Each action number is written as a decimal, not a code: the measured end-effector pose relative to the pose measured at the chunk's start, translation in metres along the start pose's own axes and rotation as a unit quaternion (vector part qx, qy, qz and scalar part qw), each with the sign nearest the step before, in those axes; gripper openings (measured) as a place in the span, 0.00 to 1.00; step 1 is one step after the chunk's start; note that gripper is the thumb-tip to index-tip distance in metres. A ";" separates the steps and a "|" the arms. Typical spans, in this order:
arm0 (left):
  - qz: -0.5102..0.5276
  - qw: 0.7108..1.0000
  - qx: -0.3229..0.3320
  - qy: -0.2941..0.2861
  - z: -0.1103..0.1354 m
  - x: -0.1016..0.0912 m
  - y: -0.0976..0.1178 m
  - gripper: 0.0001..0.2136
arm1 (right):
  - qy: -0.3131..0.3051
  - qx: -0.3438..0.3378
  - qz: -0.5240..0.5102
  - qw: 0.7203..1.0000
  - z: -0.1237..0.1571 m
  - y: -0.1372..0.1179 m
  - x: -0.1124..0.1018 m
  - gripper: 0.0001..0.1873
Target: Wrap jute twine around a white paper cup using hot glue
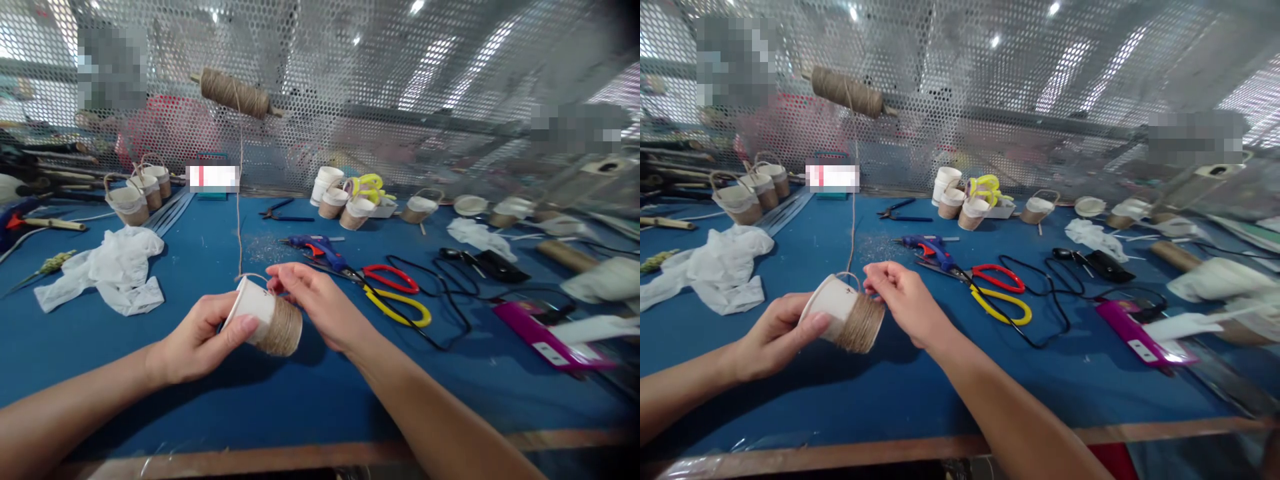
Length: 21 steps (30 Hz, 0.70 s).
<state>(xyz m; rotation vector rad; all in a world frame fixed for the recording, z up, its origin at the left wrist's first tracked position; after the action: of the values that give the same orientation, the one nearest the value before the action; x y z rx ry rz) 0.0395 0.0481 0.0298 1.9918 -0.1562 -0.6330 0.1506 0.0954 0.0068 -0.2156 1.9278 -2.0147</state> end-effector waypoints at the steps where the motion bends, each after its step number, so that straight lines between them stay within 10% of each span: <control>1: 0.014 1.000 -0.017 0.009 0.000 -0.001 -0.004 0.11 | -0.007 0.009 0.008 1.000 0.000 0.000 -0.001 0.21; 9: 0.180 0.960 -0.172 0.126 0.002 -0.013 -0.048 0.17 | -0.108 -0.018 0.094 0.990 0.009 -0.011 0.012 0.23; 21: 0.257 0.944 -0.162 0.130 -0.002 -0.019 -0.051 0.12 | -0.039 -0.152 0.184 0.970 0.008 -0.029 0.009 0.22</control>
<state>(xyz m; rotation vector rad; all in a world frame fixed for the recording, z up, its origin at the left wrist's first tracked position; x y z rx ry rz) 0.0159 0.0816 -0.0061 1.6026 -0.3714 -0.0490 0.1407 0.0857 0.0344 -0.0070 2.0429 -1.4540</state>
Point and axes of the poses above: each hand's wrist, its own z-axis away from the middle knuckle, its own x-axis out of the palm, y = z × x, the point moved 9 cm from there along -z, towards the middle knuckle, and after that the axes turned 2 degrees about -y, right-handed, at the moved point
